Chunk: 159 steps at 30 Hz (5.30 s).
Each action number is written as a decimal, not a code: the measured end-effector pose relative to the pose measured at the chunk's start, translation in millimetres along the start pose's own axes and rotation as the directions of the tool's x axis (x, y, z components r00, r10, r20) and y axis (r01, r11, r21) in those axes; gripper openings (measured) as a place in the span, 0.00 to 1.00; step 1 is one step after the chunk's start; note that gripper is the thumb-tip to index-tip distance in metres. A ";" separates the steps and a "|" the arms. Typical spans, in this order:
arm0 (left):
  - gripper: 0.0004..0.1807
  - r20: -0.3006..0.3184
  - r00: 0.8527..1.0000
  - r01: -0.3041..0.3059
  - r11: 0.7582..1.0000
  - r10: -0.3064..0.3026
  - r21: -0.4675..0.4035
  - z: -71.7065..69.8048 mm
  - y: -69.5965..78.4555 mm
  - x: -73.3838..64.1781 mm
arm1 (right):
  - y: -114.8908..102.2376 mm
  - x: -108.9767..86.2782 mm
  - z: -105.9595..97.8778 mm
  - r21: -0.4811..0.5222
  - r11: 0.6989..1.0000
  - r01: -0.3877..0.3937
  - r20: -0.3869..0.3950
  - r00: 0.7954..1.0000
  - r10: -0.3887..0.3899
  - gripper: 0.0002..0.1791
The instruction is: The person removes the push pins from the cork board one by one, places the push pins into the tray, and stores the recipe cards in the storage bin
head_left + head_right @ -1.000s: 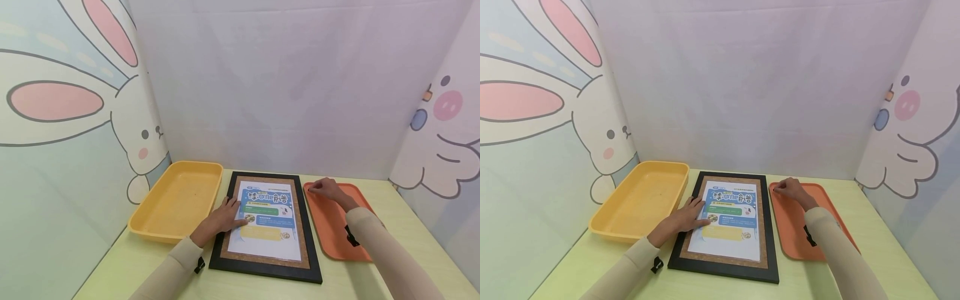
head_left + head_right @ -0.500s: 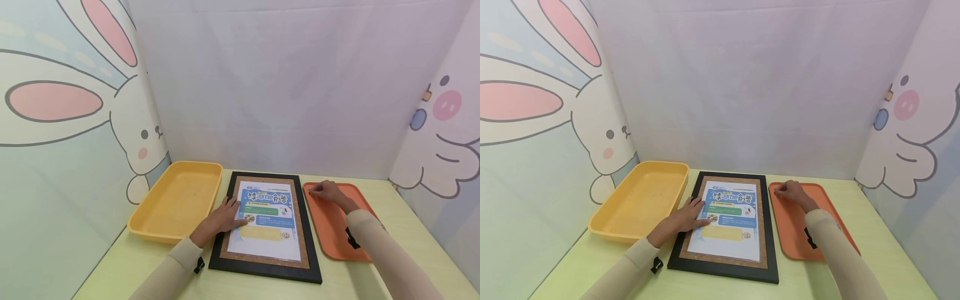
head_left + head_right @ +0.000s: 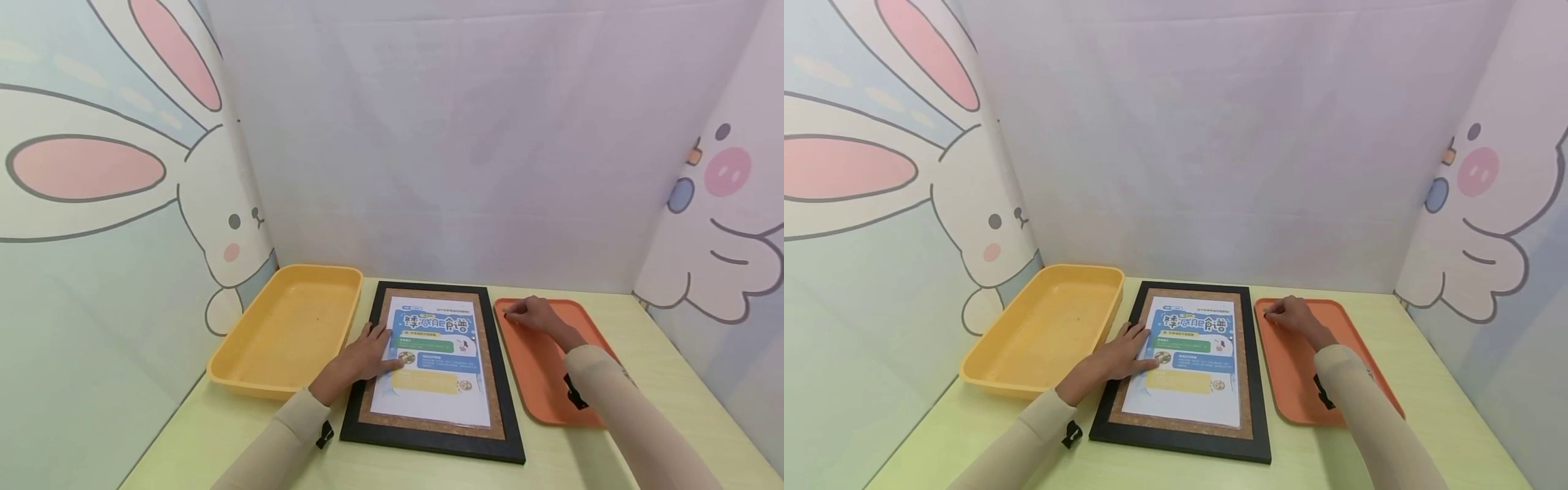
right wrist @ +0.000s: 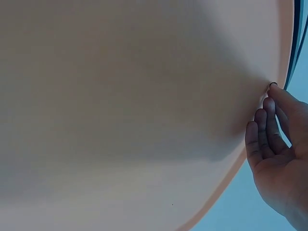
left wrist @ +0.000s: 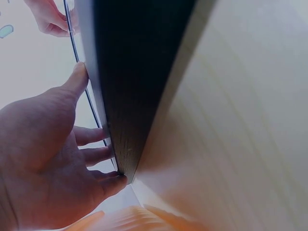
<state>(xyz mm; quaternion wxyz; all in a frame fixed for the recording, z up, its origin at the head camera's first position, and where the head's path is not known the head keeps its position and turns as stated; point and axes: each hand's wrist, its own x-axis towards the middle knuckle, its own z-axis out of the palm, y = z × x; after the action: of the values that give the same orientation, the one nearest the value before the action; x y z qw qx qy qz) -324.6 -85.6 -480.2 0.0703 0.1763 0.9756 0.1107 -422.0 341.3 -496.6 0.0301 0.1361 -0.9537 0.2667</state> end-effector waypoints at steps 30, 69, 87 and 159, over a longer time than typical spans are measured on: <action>0.50 -0.011 1.000 -0.015 1.000 0.016 0.006 0.0 -1.7 -2.1 | -9.6 -8.7 -3.3 0.025 0.999 0.030 -0.008 1.000 -0.030 0.13; 0.51 -0.023 1.000 -0.017 1.000 0.018 0.019 6.2 -3.3 1.0 | -41.3 -2.4 12.5 0.009 0.989 0.148 0.016 0.989 -0.148 0.10; 0.50 -0.012 1.000 -0.016 1.000 0.016 0.016 3.9 -1.5 0.0 | -58.4 -5.1 19.6 0.076 0.953 0.294 0.052 0.953 -0.298 0.10; 0.50 -0.007 1.000 -0.008 1.000 0.008 0.014 0.4 3.8 -2.9 | -72.9 -23.6 25.5 0.092 0.927 0.364 0.143 0.916 -0.374 0.06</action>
<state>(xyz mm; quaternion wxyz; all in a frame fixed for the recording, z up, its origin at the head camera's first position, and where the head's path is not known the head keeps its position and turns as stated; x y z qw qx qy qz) -320.6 -83.1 -479.4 0.0652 0.1805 0.9758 0.1048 -378.8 274.1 -485.0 0.0000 0.3352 -0.9012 0.2746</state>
